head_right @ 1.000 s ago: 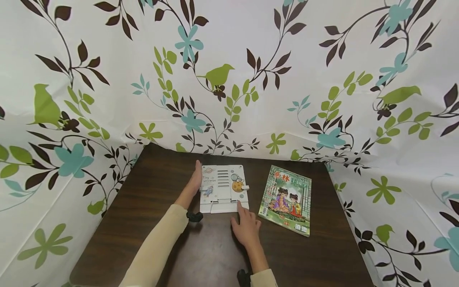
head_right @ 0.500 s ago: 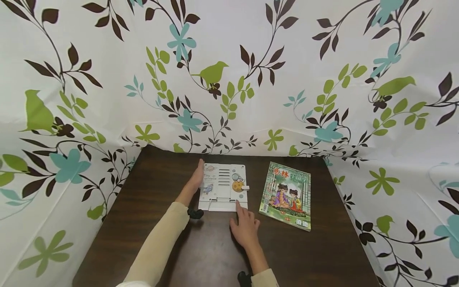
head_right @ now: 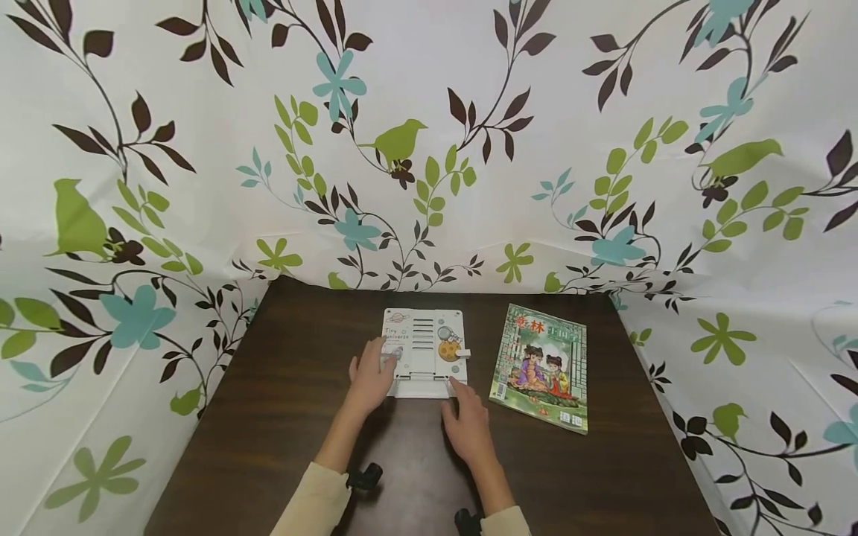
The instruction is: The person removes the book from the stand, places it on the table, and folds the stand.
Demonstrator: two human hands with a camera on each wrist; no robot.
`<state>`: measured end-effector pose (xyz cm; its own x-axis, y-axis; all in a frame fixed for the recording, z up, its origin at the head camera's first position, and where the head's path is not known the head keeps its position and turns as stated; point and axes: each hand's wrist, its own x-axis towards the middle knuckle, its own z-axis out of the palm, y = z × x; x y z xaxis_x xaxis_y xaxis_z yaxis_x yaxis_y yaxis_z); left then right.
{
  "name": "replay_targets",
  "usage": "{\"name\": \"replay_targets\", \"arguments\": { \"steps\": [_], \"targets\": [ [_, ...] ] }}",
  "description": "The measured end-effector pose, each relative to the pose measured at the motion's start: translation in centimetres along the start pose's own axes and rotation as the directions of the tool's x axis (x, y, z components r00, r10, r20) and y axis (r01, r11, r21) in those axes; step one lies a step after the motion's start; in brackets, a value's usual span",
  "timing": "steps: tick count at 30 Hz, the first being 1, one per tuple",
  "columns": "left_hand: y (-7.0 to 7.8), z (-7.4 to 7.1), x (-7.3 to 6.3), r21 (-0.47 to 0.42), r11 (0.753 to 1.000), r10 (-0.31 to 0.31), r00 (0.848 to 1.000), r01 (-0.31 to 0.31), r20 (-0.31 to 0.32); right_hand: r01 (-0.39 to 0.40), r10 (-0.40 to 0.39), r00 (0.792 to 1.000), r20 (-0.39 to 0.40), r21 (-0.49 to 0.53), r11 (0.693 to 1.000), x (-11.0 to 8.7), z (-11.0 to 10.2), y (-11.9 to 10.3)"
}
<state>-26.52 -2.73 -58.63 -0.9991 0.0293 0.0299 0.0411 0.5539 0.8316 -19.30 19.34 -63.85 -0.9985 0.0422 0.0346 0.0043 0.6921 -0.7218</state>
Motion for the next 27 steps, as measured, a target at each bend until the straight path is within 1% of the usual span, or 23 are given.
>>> {"name": "replay_targets", "arguments": {
  "steps": [2,4,6,7,9,11,14,16,17,19,23,27],
  "targets": [
    [-0.1,0.1,-1.7,0.061,0.998,0.014,1.0,-0.013,-0.022,0.025,-0.025,1.0,-0.002,-0.01,1.0,-0.1,0.1,-0.2],
    [-0.3,0.4,-3.1,0.131,0.991,0.046,0.998,-0.041,-0.037,0.035,-0.035,0.999,-0.001,-0.008,0.999,-0.1,0.1,-0.4],
    [-0.5,0.7,-4.2,0.189,0.979,0.079,0.996,-0.071,-0.035,0.042,-0.042,0.999,0.007,-0.015,0.999,-0.1,0.1,-0.5],
    [-0.6,0.9,-4.7,0.213,0.973,0.095,0.995,-0.088,-0.023,0.05,-0.05,0.999,0.008,-0.021,0.999,-0.1,0.1,-0.6],
    [-1.2,1.4,-5.4,0.234,0.965,0.116,0.993,-0.119,0.027,0.071,-0.07,0.997,0.011,-0.034,0.997,-0.2,0.2,-0.6],
    [-1.8,1.9,-6.1,0.234,0.962,0.118,0.987,-0.141,0.109,0.089,-0.088,0.996,0.017,-0.064,0.994,-0.5,0.4,-0.5],
    [-2.5,2.5,-7.0,0.22,0.964,0.096,0.967,-0.15,0.237,0.099,-0.094,0.994,0.048,-0.115,0.988,-0.9,0.8,-0.3],
    [-2.7,2.8,-7.3,0.214,0.964,0.094,0.955,-0.158,0.281,0.1,-0.092,0.994,0.065,-0.146,0.984,-1.1,1.0,-0.2],
    [-2.8,2.9,-7.4,0.215,0.963,0.097,0.952,-0.163,0.289,0.102,-0.091,0.993,0.076,-0.156,0.982,-1.1,1.1,-0.2],
    [-2.7,3.0,-7.5,0.226,0.958,0.108,0.954,-0.175,0.281,0.102,-0.088,0.992,0.09,-0.161,0.982,-1.0,1.1,-0.2],
    [-2.4,3.1,-7.5,0.245,0.952,0.125,0.963,-0.185,0.239,0.1,-0.083,0.99,0.112,-0.16,0.982,-0.8,1.0,-0.4],
    [-2.4,3.0,-7.5,0.285,0.943,0.112,0.969,-0.173,0.219,0.106,-0.085,0.989,0.121,-0.183,0.977,-0.5,0.9,-0.6]
  ]
}}
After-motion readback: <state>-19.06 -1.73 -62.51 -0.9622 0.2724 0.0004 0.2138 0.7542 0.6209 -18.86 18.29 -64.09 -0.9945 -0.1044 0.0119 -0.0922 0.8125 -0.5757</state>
